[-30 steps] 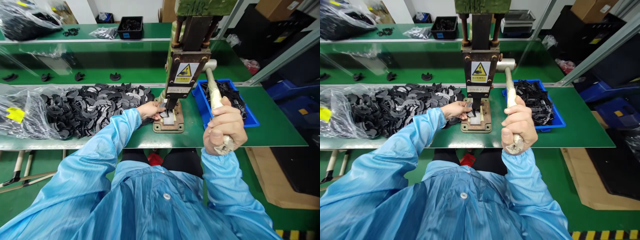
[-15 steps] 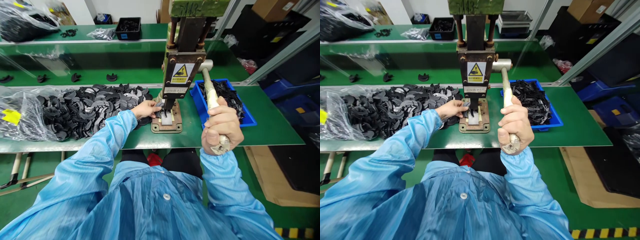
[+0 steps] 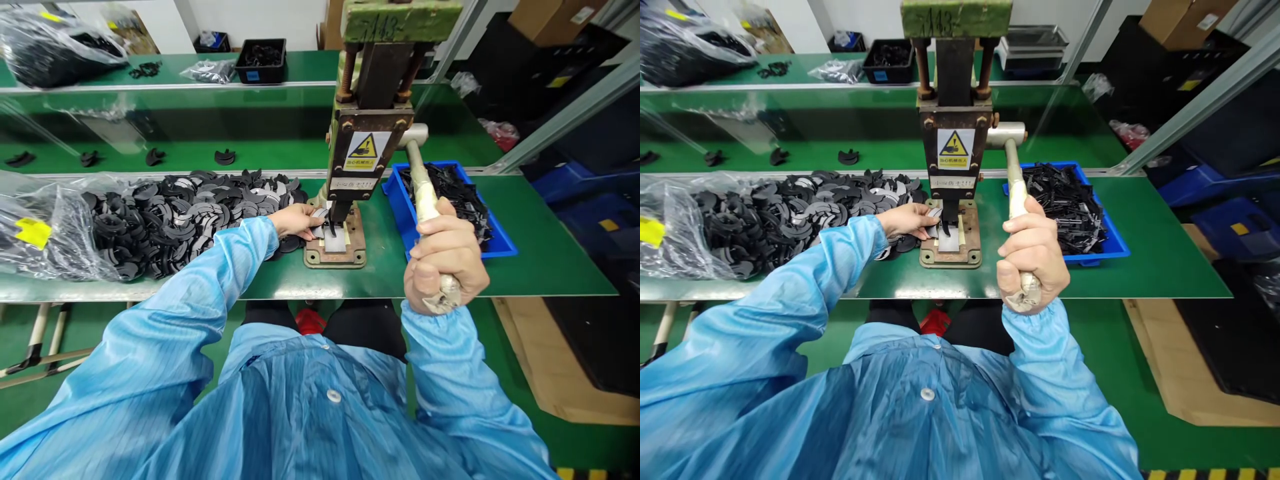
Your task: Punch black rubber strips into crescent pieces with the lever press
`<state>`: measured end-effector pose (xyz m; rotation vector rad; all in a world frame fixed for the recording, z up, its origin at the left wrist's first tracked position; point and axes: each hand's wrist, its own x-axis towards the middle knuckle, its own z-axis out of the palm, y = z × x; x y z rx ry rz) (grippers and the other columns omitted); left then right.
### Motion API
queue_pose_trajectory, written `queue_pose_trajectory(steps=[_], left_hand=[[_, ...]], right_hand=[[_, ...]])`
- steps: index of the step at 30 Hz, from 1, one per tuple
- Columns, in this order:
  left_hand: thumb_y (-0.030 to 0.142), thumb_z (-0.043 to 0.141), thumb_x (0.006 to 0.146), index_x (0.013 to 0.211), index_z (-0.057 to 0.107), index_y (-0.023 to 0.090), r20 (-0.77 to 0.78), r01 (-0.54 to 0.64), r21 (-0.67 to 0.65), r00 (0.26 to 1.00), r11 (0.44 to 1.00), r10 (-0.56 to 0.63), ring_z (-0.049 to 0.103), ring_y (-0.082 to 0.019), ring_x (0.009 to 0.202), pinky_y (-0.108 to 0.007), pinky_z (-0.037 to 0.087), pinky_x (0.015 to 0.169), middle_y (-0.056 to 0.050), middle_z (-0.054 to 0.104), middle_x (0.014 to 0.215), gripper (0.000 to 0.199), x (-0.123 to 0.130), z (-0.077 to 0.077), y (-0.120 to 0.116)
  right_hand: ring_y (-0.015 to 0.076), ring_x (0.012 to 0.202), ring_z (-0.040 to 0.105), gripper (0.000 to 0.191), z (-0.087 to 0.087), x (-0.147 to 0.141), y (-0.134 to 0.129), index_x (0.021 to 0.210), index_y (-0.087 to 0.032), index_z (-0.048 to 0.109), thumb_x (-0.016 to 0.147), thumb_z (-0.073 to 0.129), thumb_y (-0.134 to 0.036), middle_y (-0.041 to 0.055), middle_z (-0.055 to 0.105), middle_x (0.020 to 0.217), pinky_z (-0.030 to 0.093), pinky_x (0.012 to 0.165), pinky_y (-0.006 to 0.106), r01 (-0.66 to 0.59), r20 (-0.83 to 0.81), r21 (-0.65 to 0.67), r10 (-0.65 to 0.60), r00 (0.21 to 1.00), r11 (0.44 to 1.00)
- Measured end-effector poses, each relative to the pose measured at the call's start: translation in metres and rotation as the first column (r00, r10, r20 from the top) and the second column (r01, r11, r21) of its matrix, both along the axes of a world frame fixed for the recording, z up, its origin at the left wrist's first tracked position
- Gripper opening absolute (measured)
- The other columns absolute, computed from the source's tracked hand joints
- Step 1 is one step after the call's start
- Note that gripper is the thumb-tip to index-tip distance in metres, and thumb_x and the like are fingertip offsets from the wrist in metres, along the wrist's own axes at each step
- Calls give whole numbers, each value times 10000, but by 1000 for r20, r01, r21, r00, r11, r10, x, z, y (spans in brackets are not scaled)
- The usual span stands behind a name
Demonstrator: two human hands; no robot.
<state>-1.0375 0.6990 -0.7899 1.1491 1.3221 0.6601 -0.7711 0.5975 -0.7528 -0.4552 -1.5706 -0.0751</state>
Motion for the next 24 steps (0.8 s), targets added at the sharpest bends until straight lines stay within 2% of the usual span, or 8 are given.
queue_pose_trajectory(steps=[3,8,13,15,17,21,23,24], left_hand=[[206,882,920,846,682,143,6,-5,10,1000,1000,5,693,-125,523,-192,599,549,-23,702,693,222,0,0,1],[203,869,934,880,681,133,80,-9,-121,997,993,19,752,-164,568,-203,634,577,-72,747,730,207,1,2,1],[198,798,990,928,676,121,93,-62,-138,993,989,75,754,-151,570,-198,651,605,-64,739,701,157,4,0,-4],[206,792,995,935,676,123,98,-78,-126,991,989,90,761,-159,580,-205,651,606,-57,728,690,154,6,-2,-6],[207,760,1017,945,675,130,109,-80,-111,990,991,92,762,-161,585,-212,652,607,-51,726,696,136,8,-3,-9],[220,719,1046,934,665,141,137,-94,-44,986,995,99,737,-140,572,-215,648,604,-49,731,713,147,6,4,-24],[271,794,1007,902,646,153,160,-113,5,981,994,111,740,-139,588,-206,643,608,-41,723,697,215,0,10,-38],[297,824,987,887,633,159,172,-116,29,979,993,109,745,-142,598,-202,640,605,-38,720,690,256,-4,13,-48]], right_hand=[[194,975,735,391,1,1,1,719,-235,594,1013,705,-468,-22,619,736,552,1185,703,-84,6,56,84,996,995],[191,964,730,392,0,-2,3,721,-238,577,1011,708,-468,-24,609,729,560,1175,696,-86,-7,70,86,996,994],[190,917,728,401,5,-11,3,715,-241,553,1005,702,-475,-29,577,701,587,1148,668,-60,-77,107,68,995,992],[184,914,734,350,23,-14,7,783,-246,596,997,715,-496,-32,577,723,612,1126,630,-78,-96,136,91,991,988],[189,978,755,271,52,-13,16,985,-247,698,977,744,-514,-7,649,863,639,1089,567,-107,-91,177,125,988,978],[245,1354,704,575,111,-4,41,1480,-284,628,980,750,-540,72,652,1394,586,1197,525,-196,-7,131,199,980,972],[275,1512,606,620,114,1,50,1567,-300,531,1015,713,-517,84,597,1487,515,1276,560,-150,27,66,148,989,987],[285,1533,586,622,104,2,52,1580,-291,500,1028,698,-498,102,585,1499,510,1277,570,-87,19,42,86,996,995]])
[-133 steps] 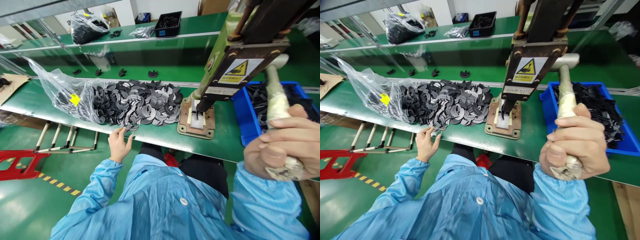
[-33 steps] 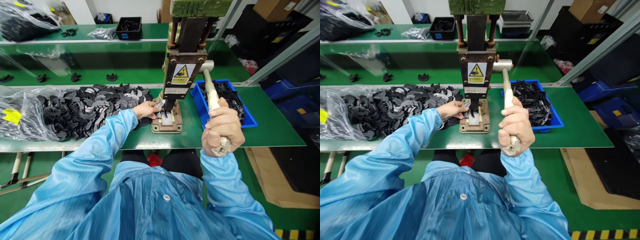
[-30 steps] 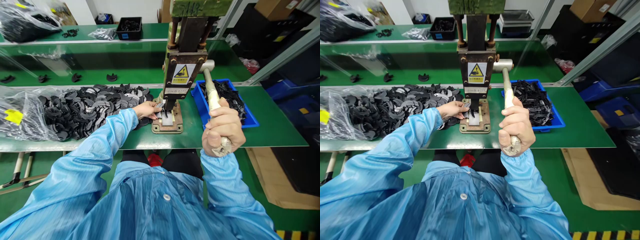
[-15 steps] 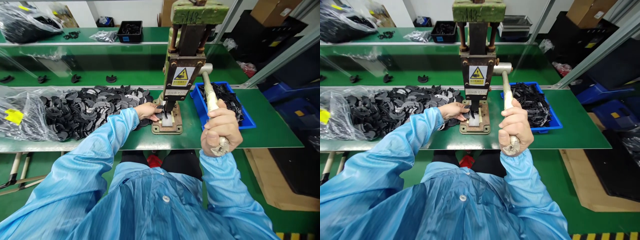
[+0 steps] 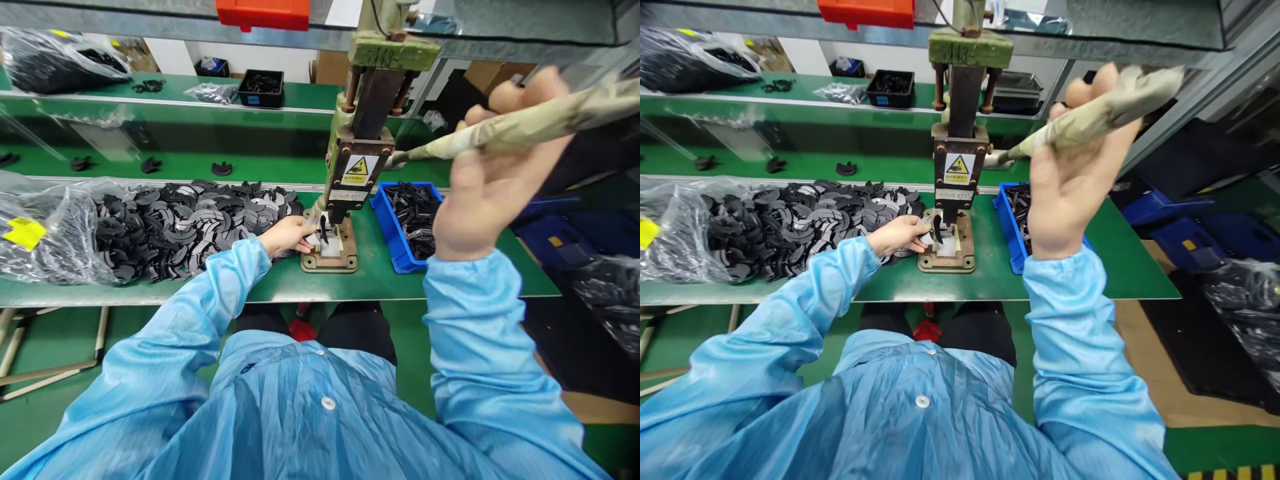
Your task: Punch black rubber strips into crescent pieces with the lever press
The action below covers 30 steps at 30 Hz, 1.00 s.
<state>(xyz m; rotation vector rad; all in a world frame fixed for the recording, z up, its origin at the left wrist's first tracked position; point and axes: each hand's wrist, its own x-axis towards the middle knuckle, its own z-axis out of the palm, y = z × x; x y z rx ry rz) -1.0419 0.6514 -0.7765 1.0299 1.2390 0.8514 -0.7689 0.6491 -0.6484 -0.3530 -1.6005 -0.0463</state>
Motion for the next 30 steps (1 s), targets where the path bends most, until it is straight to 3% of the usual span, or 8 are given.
queue_pose_trajectory(steps=[2,4,5,7,9,16,24,30], left_hand=[[345,842,974,871,617,162,20,21,53,1000,998,-22,744,-144,606,-203,635,586,-36,719,690,308,-9,5,-21],[396,838,974,878,617,158,38,64,110,997,992,-68,738,-142,605,-214,637,569,-38,730,718,339,-16,8,-44],[431,846,964,888,624,156,47,88,138,994,987,-95,737,-141,607,-222,641,566,-40,736,737,362,-18,9,-54],[506,871,928,909,640,155,60,126,180,989,976,-139,742,-145,625,-239,653,576,-41,745,774,421,-19,9,-72],[554,883,901,919,650,158,60,161,198,983,967,-176,746,-151,640,-255,663,589,-45,746,795,460,-16,7,-85],[528,874,915,881,637,164,37,176,198,982,964,-187,721,-156,570,-251,627,525,-34,706,738,435,0,3,-100],[578,888,880,875,627,169,77,214,206,969,955,-234,691,-128,523,-222,581,513,-24,716,735,486,2,14,-108],[564,885,886,840,610,180,66,208,211,972,955,-226,672,-125,500,-201,538,472,-11,695,678,474,3,16,-111]], right_hand=[[276,1434,646,626,-38,-1,-3,1557,-269,492,1011,723,-471,140,594,1478,571,1210,547,128,-45,-71,-131,990,989],[232,1224,719,476,-91,-8,-14,1410,-274,592,994,738,-454,105,670,1306,619,1135,513,143,-93,-269,-173,981,953],[216,1144,736,392,-117,-14,-23,1312,-276,649,976,760,-447,78,702,1212,638,1100,482,77,-19,-414,-93,995,907],[211,1067,762,415,-158,-28,-41,1282,-275,681,935,808,-465,68,753,1162,664,1023,431,-68,56,-665,141,988,744],[212,1058,770,431,-181,-43,-57,1252,-268,708,908,834,-495,69,776,1175,666,985,402,-145,41,-757,269,962,637],[192,912,726,356,-188,-68,-75,957,-233,728,921,795,-580,41,767,969,618,885,366,-170,-23,-746,231,973,644],[180,820,702,368,-194,-71,-86,986,-251,707,915,788,-603,28,745,922,604,739,328,-183,-91,-744,175,980,643],[192,852,721,355,-195,-65,-85,967,-248,716,906,804,-586,30,759,925,612,804,349,-152,-40,-751,186,982,643]])
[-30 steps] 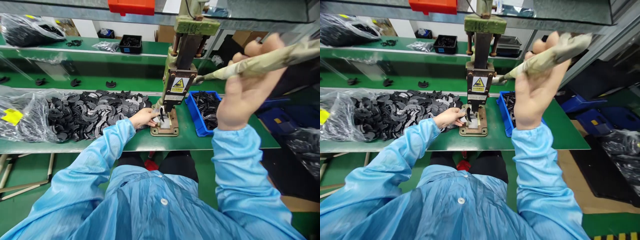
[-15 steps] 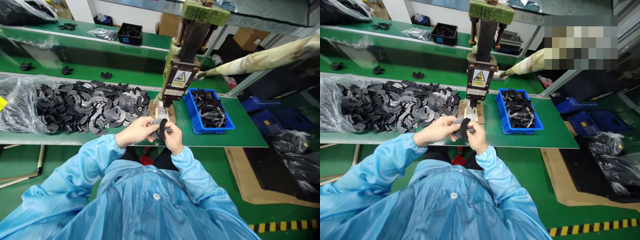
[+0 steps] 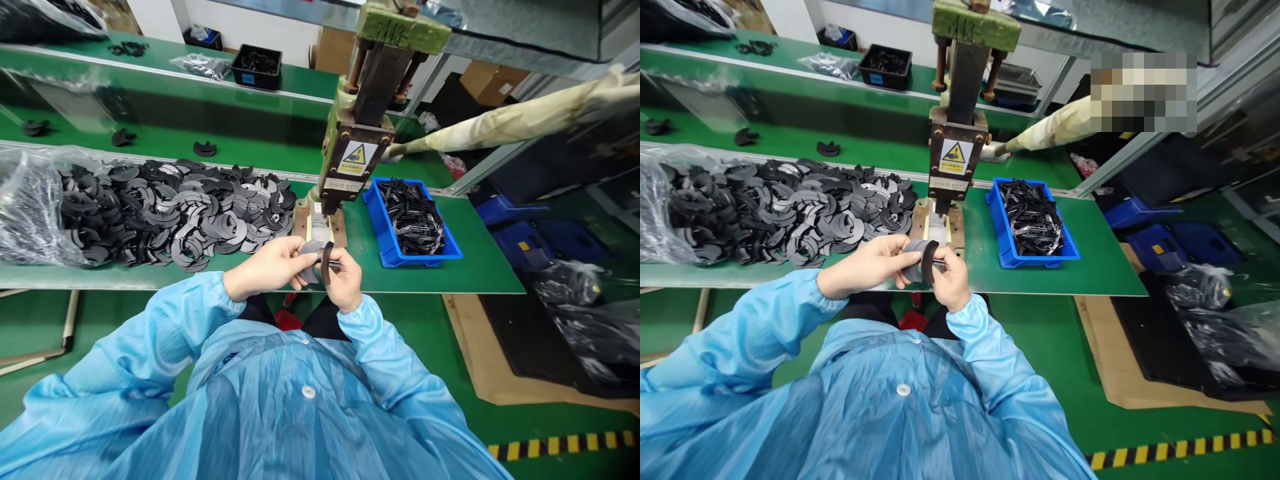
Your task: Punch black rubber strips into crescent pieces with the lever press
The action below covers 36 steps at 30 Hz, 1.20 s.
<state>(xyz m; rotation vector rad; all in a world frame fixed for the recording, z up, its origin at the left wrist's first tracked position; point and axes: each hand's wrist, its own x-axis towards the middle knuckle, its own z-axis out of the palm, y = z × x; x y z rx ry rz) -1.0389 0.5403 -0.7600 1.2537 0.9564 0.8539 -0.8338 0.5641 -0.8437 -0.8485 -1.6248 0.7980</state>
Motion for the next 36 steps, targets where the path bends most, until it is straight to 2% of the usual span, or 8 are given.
queue_pose_trajectory(steps=[8,14,17,19,23,29,33,36], left_hand=[[627,936,801,827,613,180,103,82,-130,992,988,-69,654,-129,481,-217,570,484,-11,665,617,552,-3,-9,10],[612,925,821,850,586,190,-45,22,-60,999,998,-24,654,-129,517,-221,539,492,-2,665,676,542,-16,-15,16],[595,850,895,948,610,210,-117,-125,106,984,987,137,657,-145,624,-255,546,557,-13,667,796,457,-16,-17,10],[538,834,913,1007,644,226,-171,-245,346,933,906,317,675,-188,820,-308,590,704,-46,671,945,377,-14,-19,3],[435,828,918,886,684,239,-292,-117,661,870,741,398,607,-254,1042,-395,553,957,-76,619,995,245,-9,-25,-3],[486,860,878,986,638,234,-177,-278,402,911,873,372,615,-171,856,-275,533,724,-23,615,977,353,-4,-42,4],[677,798,895,937,662,193,-71,-42,97,996,994,49,583,-119,614,-226,493,543,10,615,773,505,-10,-41,14],[617,824,914,832,643,169,-43,-141,43,989,989,143,564,-88,521,-190,470,483,8,617,685,490,-24,-36,44]], right_hand=[[171,806,708,264,2,-3,-8,1034,-252,695,996,703,-513,25,743,923,605,757,330,-6,27,28,5,1000,1000],[198,964,751,144,23,12,-1,1138,-260,708,1046,627,-336,56,797,1045,609,891,367,-99,344,273,-1,939,957],[203,978,747,131,26,17,3,1136,-249,695,1050,603,-287,72,799,1062,612,899,378,-148,435,354,-22,900,923],[207,958,743,109,23,19,4,1107,-241,690,1047,608,-282,80,796,1045,614,878,381,-144,466,385,-58,883,912],[207,927,744,90,18,18,3,1057,-243,689,1045,614,-293,75,792,1009,619,852,387,-125,474,394,-85,876,911],[217,908,770,84,18,17,-4,1070,-259,722,1023,663,-297,68,806,989,637,838,407,-140,430,382,-42,902,913],[220,992,789,153,15,22,0,1166,-266,715,1024,680,-310,70,820,1069,660,888,407,-128,432,375,-51,900,918],[243,1143,778,339,7,37,8,1344,-255,657,1017,696,-335,104,798,1223,661,1005,448,1,393,325,-136,909,946]])
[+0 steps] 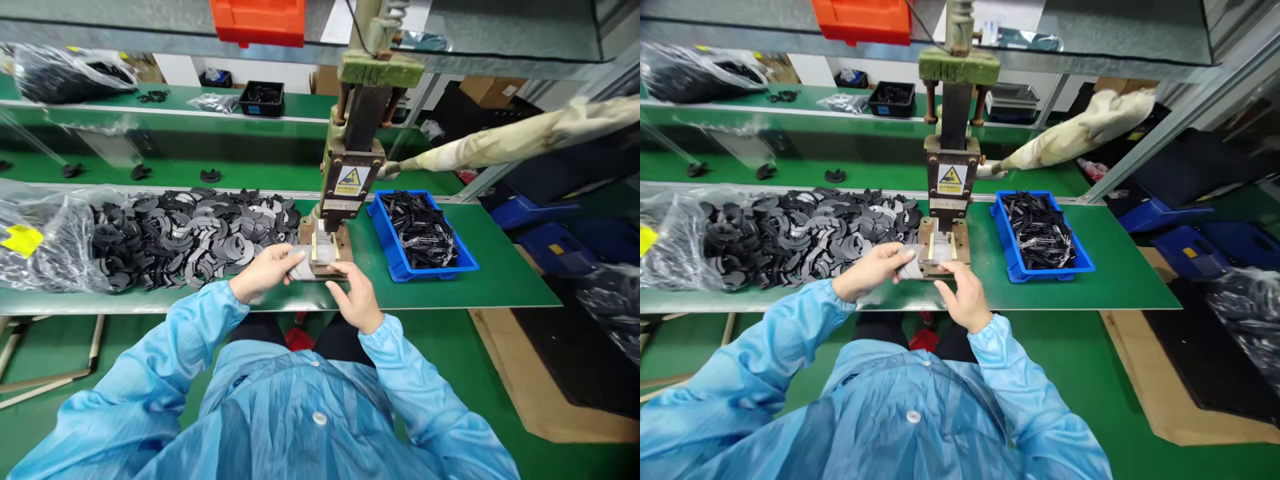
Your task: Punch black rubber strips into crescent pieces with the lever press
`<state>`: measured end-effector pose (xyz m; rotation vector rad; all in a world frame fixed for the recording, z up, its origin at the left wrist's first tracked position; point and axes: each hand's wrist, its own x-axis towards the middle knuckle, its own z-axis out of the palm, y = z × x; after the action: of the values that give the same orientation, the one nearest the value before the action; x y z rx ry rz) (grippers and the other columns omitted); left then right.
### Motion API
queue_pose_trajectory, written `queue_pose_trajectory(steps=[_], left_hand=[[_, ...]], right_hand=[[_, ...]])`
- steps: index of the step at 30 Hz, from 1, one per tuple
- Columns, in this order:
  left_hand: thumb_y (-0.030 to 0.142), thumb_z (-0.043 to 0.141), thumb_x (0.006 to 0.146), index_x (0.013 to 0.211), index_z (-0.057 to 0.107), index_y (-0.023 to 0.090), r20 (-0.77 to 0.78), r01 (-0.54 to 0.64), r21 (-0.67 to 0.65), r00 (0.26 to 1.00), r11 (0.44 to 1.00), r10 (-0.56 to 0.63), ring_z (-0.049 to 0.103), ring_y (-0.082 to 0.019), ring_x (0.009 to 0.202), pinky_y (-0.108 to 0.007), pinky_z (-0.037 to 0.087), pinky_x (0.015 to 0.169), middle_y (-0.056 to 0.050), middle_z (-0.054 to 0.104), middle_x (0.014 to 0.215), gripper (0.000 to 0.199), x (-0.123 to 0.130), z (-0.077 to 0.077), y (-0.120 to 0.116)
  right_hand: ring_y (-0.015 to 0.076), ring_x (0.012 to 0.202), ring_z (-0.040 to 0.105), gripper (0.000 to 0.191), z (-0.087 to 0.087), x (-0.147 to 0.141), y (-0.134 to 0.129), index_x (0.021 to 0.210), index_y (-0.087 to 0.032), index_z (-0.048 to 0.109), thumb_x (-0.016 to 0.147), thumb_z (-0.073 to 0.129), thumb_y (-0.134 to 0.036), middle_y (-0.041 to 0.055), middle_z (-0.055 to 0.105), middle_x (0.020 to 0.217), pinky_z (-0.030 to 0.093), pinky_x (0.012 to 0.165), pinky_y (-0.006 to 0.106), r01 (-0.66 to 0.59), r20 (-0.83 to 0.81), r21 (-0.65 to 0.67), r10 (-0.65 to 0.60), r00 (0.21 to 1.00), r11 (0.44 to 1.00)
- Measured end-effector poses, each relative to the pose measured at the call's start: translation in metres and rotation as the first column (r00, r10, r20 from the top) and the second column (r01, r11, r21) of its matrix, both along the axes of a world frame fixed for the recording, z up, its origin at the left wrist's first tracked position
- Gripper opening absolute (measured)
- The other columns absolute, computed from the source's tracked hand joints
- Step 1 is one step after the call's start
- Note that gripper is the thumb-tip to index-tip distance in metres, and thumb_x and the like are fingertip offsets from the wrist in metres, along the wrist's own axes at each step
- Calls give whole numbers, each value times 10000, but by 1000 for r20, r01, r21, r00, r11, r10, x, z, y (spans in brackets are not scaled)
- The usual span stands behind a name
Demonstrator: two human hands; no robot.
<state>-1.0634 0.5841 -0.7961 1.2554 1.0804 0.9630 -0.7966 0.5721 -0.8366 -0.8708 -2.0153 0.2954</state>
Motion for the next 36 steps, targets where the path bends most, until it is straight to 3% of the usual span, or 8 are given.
queue_pose_trajectory(steps=[4,10,15,19,24,27,30,36], left_hand=[[307,865,944,864,607,162,42,-305,-163,948,938,315,677,-106,591,-180,572,555,-24,682,739,306,-21,13,81],[163,815,970,938,613,128,-34,-505,-181,861,844,508,683,-100,595,-192,605,650,-34,689,746,208,-28,47,212],[219,785,976,1043,674,112,-91,-588,-136,809,798,581,732,-186,672,-276,611,656,-90,717,830,167,-33,51,247],[208,749,986,971,664,129,-99,-579,-62,814,813,572,688,-148,650,-264,576,626,-89,725,888,116,-40,44,223],[528,711,1022,856,670,170,-48,-427,201,895,882,444,529,-94,547,-198,413,516,2,617,690,397,-37,30,132],[726,610,1009,713,676,176,-180,-261,312,928,913,327,496,-121,534,-238,392,523,-3,548,579,628,-27,8,60],[758,551,1019,709,700,187,-275,-108,301,942,948,194,498,-138,550,-272,410,554,-5,542,582,667,-18,-18,1],[715,549,1017,788,735,287,-314,-27,231,944,973,101,556,-234,611,-387,455,581,-36,582,657,520,-20,-72,-48]], right_hand=[[243,1124,782,325,-25,31,13,1343,-249,640,1033,651,-347,115,769,1241,668,1020,480,256,-116,-58,-261,958,965],[255,971,799,207,-52,53,24,1217,-238,668,1045,603,-334,120,788,1122,697,854,472,371,-157,-6,-367,917,929],[236,946,794,178,-53,54,25,1175,-239,681,1053,590,-332,102,799,1067,687,838,432,382,-151,0,-377,914,924],[222,966,785,191,-55,54,24,1162,-224,691,1071,566,-336,109,797,1079,666,861,404,379,-135,-26,-379,915,925],[210,957,779,180,-51,51,22,1136,-233,700,1079,560,-330,85,797,1036,653,870,386,325,-113,-42,-328,938,945],[201,952,778,156,-39,52,19,1104,-240,708,1073,578,-319,68,799,1018,646,870,373,277,-101,-30,-279,955,960],[202,970,772,146,-24,60,15,1078,-241,716,1070,586,-308,65,798,1015,632,890,376,260,-100,-1,-259,961,966],[189,956,740,161,3,98,14,1078,-241,723,1067,582,-318,60,789,1034,615,883,368,405,-57,63,-402,914,912]])
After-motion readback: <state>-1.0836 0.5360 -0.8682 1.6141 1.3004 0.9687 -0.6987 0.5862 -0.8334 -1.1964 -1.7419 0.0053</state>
